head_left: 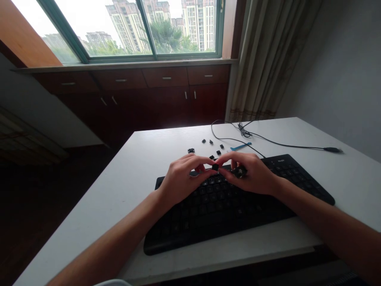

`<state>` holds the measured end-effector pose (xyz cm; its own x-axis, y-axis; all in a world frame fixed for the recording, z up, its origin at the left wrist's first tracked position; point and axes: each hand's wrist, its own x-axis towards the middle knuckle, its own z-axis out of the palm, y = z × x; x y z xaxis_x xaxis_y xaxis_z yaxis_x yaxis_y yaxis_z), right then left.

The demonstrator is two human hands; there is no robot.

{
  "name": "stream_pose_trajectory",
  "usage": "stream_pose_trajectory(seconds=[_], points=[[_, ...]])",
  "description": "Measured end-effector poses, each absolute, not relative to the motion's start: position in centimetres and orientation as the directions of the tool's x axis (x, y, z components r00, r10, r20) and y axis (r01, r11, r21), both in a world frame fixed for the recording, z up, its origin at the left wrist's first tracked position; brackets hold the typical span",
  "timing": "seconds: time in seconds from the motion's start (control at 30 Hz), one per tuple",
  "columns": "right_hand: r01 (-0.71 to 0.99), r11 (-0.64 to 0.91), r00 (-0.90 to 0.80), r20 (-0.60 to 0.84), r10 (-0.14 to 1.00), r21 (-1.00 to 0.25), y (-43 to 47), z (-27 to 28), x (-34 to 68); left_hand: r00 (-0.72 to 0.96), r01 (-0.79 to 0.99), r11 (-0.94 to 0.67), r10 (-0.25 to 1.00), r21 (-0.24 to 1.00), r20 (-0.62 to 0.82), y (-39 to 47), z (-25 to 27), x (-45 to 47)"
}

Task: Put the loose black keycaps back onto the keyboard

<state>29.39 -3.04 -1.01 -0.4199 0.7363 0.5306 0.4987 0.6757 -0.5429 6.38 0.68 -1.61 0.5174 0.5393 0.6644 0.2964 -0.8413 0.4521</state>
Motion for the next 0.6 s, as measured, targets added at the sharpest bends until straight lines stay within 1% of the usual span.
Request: stream_pose_trajectory(seconds=[0.2,0.4,0.53,0.6], points=[[0.473,0.671,-0.439,0.508,0.741,-0.571,-3.2,-0.8,29.2,0.55,0.223,-0.893,0.446,0.39,0.707,0.7,-1.5,6.4],[0.414,0.596,-0.421,0.437,0.795,-0.688,-2.9,-0.7,29.3,0.598,0.181,-0.929,0.366,0.324,0.713,0.7,-1.4,6.4],[0.403,0.586,-0.42,0.427,0.801,-0.703,-2.2,0.3,30.4,0.616,0.256,-0.915,0.403,0.312,0.677,0.8,-1.5,6.5],[0.435,0.572,-0.381,0.434,0.817,-0.695,-1.9,0.9,31.3,0.633,0.291,-0.904,0.427,0.312,0.646,0.8,-1.6,6.6]])
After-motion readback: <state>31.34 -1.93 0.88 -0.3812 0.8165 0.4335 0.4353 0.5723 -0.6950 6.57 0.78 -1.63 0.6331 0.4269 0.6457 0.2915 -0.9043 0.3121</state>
